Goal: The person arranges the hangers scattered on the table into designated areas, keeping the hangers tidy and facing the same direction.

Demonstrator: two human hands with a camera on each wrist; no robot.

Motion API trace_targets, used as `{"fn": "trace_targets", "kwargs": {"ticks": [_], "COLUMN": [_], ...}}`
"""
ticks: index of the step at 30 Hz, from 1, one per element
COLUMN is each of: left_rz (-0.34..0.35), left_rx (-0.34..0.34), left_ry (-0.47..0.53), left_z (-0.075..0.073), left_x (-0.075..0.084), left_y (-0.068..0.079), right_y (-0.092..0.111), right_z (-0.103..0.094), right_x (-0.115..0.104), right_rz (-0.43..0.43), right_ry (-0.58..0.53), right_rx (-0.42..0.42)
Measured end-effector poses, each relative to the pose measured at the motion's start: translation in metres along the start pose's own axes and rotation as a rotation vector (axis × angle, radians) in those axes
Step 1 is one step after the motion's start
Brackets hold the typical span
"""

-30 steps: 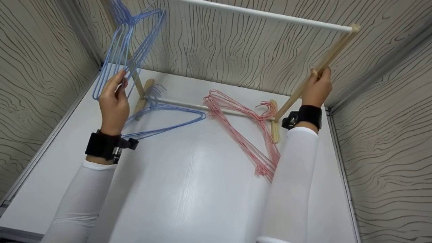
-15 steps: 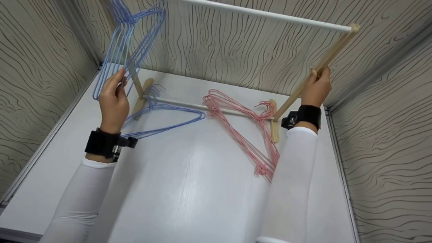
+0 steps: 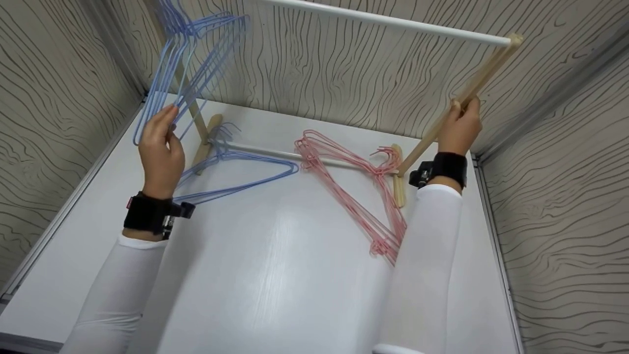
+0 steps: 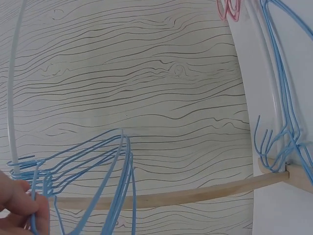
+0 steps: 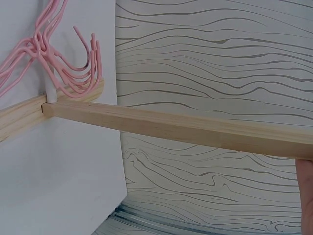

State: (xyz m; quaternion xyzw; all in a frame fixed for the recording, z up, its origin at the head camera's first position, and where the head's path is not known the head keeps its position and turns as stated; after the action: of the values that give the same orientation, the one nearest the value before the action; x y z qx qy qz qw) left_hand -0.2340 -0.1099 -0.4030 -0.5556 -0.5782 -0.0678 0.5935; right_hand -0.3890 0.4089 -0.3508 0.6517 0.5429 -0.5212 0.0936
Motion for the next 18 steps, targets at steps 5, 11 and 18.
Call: {"fn": "trace_targets", "kwargs": {"ticks": [5, 11, 18], "left_rz": [-0.019, -0.032, 0.014], "left_rx": [0.017, 0.066, 0.140], "left_ry": [-0.005, 0.013, 0.000], "left_z": [-0.003, -0.005, -0.004], "left_x": [-0.002, -0.008, -0.019], "left_y": [0.004, 0.009, 0.016], "right_y": [-0.001, -0.001, 0.002], "right_z": [0.000, 0.000, 0.000], "right_x": [0.001, 0.000, -0.003], "right_rz": [-0.011, -0.010, 0.006], "right_ry": [0.012, 0.014, 0.012], "right_rx": [0.006, 0.010, 0.003]}}
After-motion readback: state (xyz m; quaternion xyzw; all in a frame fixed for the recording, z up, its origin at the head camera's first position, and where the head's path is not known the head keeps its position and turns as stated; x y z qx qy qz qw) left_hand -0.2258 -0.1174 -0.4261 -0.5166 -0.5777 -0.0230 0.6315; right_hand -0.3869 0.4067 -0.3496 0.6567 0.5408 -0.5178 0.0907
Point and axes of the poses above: each hand's wrist, its own y-axis away from the middle knuckle, its own z-axis out of the palm, x = y × z, the point moved 1 cm from there along -y, towards the middle knuckle, and after that the axes turned 5 degrees about -z, right-handed, at the moved point
